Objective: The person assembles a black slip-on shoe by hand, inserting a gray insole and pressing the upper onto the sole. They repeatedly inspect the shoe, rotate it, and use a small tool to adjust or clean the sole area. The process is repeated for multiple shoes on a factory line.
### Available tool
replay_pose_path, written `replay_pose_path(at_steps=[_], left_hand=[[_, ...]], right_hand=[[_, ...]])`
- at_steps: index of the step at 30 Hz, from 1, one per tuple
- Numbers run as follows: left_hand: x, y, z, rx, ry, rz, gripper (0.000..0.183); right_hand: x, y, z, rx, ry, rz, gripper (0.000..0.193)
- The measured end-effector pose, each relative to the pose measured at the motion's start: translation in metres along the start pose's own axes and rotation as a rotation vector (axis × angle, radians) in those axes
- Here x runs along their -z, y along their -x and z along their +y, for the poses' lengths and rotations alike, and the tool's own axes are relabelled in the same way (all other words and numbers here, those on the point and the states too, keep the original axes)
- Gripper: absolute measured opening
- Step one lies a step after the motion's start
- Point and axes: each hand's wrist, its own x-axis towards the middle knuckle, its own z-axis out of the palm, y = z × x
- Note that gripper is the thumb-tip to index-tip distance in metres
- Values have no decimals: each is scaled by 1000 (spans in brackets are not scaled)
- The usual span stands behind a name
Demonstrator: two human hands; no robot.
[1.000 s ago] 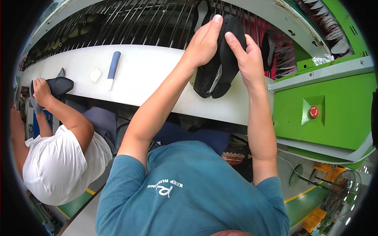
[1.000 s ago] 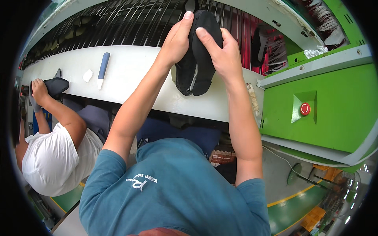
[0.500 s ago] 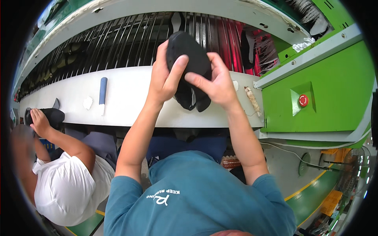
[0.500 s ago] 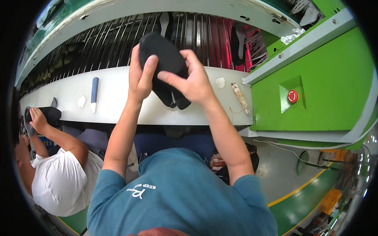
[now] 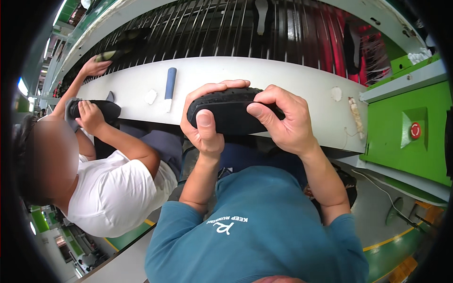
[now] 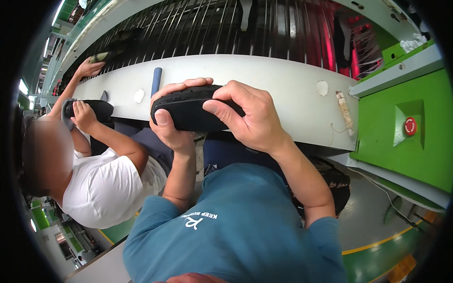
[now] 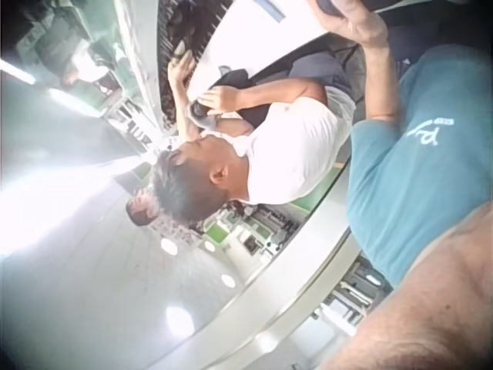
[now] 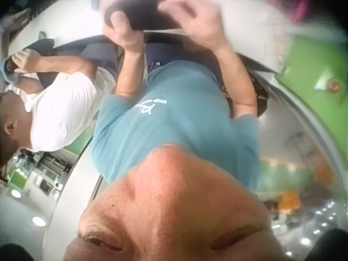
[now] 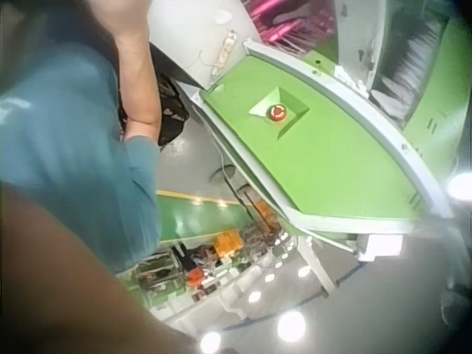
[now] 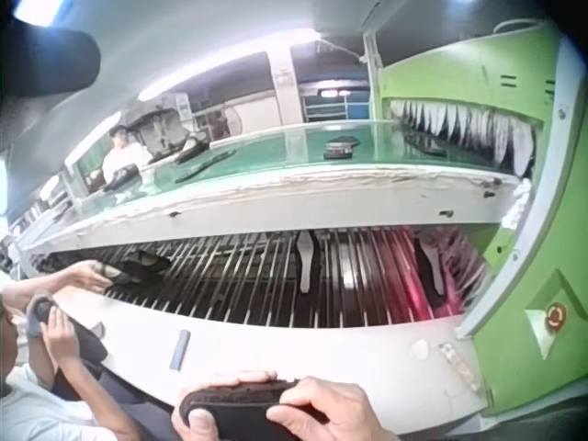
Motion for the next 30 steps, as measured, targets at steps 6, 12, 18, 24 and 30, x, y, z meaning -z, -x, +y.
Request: replay_pose_path(at_steps=[6,12,18,24,30], left_hand=[[8,6,0,-28,-30,-16,50],[5,8,4,-20,-68,-1,43],[4,12,7,-20,-41,-20,37],[-1,6,13,6,-76,-97,38],[-12,-3,13,-10,-71,-259,79]], right_hand=[[-8,1,-4,17,6,6,19],[-10,2,-7,-3,45,24,18],[0,0,-23,-225,-14,-62,26],[25,-16,-30,-483,-38,-246,36],[43,-12,-26,-91,227,-58,55]])
